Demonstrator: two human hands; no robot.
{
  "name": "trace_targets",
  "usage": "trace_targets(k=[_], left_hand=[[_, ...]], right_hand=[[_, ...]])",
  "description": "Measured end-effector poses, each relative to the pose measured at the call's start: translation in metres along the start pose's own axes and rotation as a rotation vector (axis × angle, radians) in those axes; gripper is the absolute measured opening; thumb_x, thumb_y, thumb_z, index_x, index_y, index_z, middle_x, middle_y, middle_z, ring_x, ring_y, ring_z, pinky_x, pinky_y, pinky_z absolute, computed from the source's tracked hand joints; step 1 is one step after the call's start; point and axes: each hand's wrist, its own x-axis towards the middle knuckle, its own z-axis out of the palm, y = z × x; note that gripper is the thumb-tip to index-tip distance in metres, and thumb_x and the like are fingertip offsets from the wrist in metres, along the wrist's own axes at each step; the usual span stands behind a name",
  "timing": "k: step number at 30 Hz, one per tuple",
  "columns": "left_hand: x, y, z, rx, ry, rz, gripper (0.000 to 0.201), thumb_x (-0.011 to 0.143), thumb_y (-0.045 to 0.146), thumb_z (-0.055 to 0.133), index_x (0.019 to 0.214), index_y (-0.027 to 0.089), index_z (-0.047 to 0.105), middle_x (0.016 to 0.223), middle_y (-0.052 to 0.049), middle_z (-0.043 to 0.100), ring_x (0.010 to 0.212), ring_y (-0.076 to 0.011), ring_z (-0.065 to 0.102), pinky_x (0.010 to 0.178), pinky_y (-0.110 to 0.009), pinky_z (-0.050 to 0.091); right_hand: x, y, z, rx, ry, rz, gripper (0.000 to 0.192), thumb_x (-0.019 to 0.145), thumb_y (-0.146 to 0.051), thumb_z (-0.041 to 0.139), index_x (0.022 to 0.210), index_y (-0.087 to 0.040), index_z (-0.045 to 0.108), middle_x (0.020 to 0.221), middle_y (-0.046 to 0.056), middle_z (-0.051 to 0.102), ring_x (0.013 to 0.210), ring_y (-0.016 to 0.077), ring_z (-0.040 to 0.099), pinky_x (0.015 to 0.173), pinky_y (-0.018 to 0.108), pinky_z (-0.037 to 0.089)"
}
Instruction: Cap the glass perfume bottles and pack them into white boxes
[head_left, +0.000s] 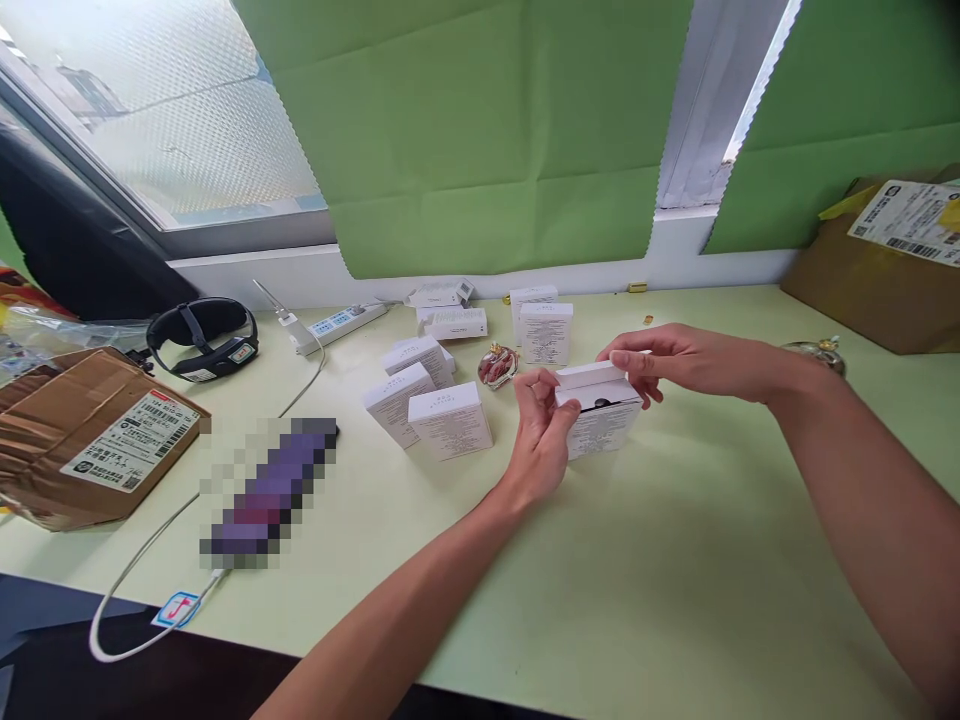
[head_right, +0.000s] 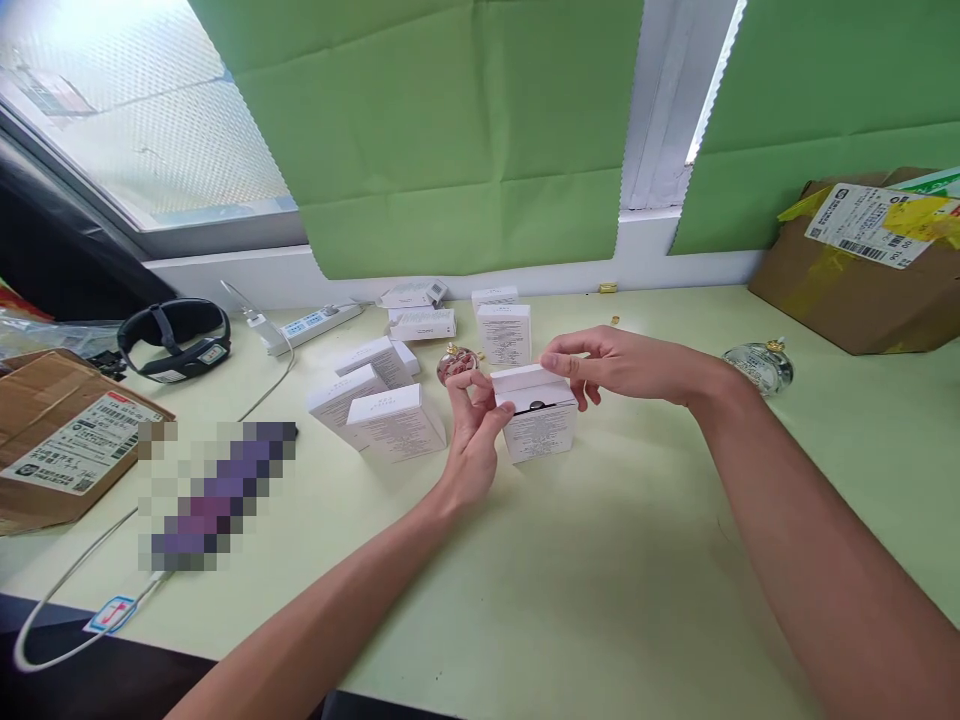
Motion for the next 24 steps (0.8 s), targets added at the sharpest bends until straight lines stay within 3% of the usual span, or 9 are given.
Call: trace_targets(k=[7,14,17,24], left_hand=[[-0.0013,0.0065,0.0034,0.001,0.013,-0.039,0.024,0.093,0.023,0.045,0.106,0.029,0.026,0.108,0.000,0.062,0.094,-0.0156,0.059,0.085,-0.032,0.043],[-0.0010,0.0048,0.0024,-0.006,0.036,-0.024,0.024,0.092,0.023,0.047,0.104,0.029,0.027,0.099,0.002,0.060,0.090,-0.0152,0.058,0.083,-0.031,0.043],[-0.0009,0.0043,0.0020,-0.006,0.043,-0.012,0.022,0.091,0.020,0.047,0.101,0.028,0.028,0.097,0.002,0.059,0.088,-0.0141,0.058,0.082,-0.030,0.043],[-0.0002,0.0020,-0.0001,-0.013,0.027,0.018,0.025,0.090,0.015,0.046,0.106,0.027,0.030,0.110,-0.001,0.064,0.105,-0.0174,0.060,0.092,-0.035,0.044]], right_hand=[[0.0005,-0.0021,0.0016,-0.008,-0.039,0.015,0.041,0.087,-0.066,0.059,0.103,-0.030,0.070,0.095,0.001,0.064,0.078,0.0184,0.057,0.075,0.033,0.045],[-0.0048,-0.0056,0.0006,-0.035,-0.013,0.049,0.045,0.085,-0.067,0.061,0.116,-0.035,0.068,0.092,0.001,0.069,0.080,0.0218,0.063,0.076,0.035,0.047],[-0.0045,-0.0058,0.0013,0.003,-0.020,0.048,0.044,0.088,-0.068,0.057,0.112,-0.033,0.068,0.094,0.003,0.068,0.079,0.0210,0.063,0.076,0.035,0.047],[-0.0055,-0.0086,0.0009,-0.053,-0.056,0.076,0.040,0.086,-0.061,0.064,0.117,-0.036,0.067,0.091,0.001,0.068,0.083,0.0209,0.063,0.074,0.033,0.045]])
